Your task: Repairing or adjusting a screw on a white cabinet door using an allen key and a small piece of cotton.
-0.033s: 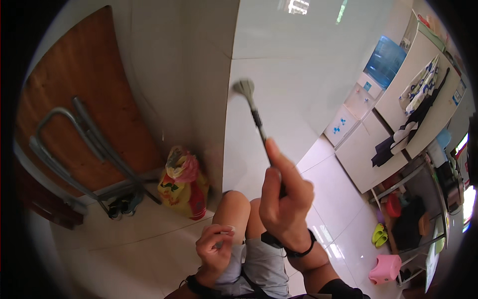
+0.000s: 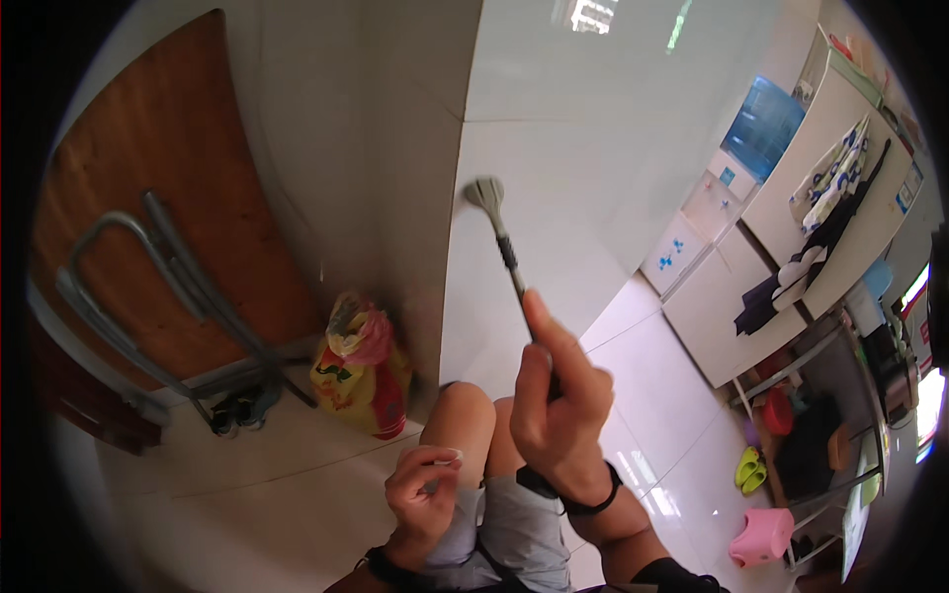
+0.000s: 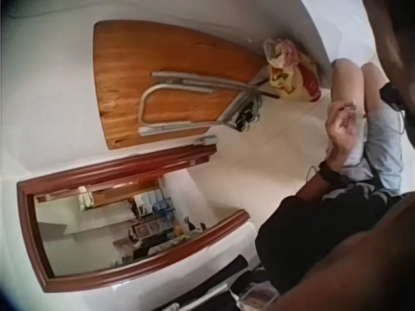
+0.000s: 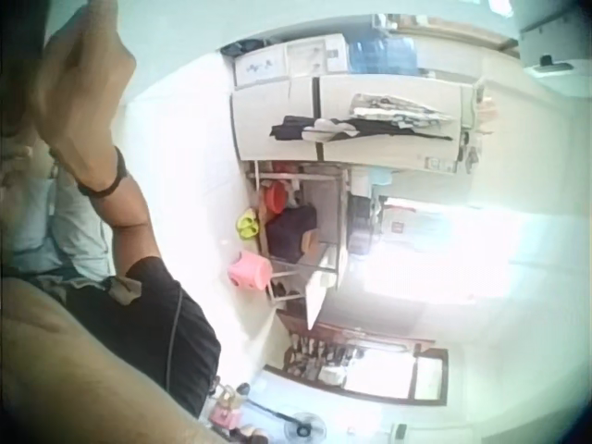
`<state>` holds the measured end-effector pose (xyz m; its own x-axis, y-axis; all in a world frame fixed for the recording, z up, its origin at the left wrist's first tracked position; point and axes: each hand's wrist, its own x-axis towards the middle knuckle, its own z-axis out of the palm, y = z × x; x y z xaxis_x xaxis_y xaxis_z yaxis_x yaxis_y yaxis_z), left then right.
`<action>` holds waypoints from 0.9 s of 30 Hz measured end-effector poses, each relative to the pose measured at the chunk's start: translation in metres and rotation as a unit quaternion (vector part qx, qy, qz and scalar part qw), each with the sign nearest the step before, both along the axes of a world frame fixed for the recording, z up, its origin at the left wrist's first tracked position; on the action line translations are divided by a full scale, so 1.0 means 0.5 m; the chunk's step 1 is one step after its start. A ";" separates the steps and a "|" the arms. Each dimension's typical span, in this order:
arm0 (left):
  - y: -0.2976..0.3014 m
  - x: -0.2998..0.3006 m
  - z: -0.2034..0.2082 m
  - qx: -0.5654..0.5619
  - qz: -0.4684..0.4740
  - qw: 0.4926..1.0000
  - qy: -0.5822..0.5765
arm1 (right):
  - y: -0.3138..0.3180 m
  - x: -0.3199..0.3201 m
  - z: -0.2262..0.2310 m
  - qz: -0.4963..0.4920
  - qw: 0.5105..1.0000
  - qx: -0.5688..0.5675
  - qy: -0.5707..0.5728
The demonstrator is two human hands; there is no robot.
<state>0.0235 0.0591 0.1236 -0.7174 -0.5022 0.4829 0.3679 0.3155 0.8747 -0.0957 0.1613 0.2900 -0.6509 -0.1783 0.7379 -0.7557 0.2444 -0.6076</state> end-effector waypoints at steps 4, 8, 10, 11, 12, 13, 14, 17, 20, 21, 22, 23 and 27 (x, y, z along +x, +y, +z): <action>-0.007 -0.016 -0.004 0.034 0.000 0.999 0.007 | 0.002 -0.008 0.024 0.002 0.999 0.011 0.043; -0.013 -0.016 0.000 0.041 0.002 0.999 0.015 | -0.014 0.007 0.063 0.008 0.999 0.017 0.041; -0.012 -0.016 -0.012 0.055 -0.009 0.998 0.033 | -0.014 0.003 0.031 0.004 0.999 0.013 0.038; -0.008 -0.017 -0.015 0.059 -0.006 0.998 0.038 | -0.012 -0.004 0.017 0.004 0.999 0.009 0.032; -0.007 -0.015 -0.016 0.052 0.008 0.998 0.041 | -0.009 -0.010 0.007 0.003 1.000 0.006 0.026; -0.008 -0.017 -0.018 0.045 0.022 0.998 0.043 | -0.009 -0.011 0.000 -0.001 1.000 -0.009 0.021; -0.007 -0.012 -0.025 0.048 0.030 0.998 0.040 | -0.014 -0.011 0.014 0.007 1.000 -0.005 0.018; -0.007 -0.006 -0.027 0.118 0.004 0.993 0.006 | -0.028 -0.020 0.074 -0.016 0.999 -0.027 0.036; -0.010 -0.009 -0.032 0.108 -0.005 0.994 0.020 | -0.013 -0.029 0.037 -0.022 0.999 -0.006 0.042; -0.015 -0.011 -0.035 0.085 -0.002 0.996 0.020 | -0.014 -0.025 0.023 -0.020 0.999 -0.009 0.027; -0.021 -0.013 -0.037 0.061 0.001 0.998 0.021 | -0.020 -0.030 0.010 -0.020 0.999 -0.020 0.039; -0.020 -0.015 -0.031 0.070 0.010 0.997 0.028 | -0.025 -0.033 0.012 -0.019 0.998 -0.030 0.058; -0.015 -0.023 -0.027 0.109 0.016 0.994 0.013 | -0.033 -0.034 0.041 -0.012 0.998 -0.046 0.048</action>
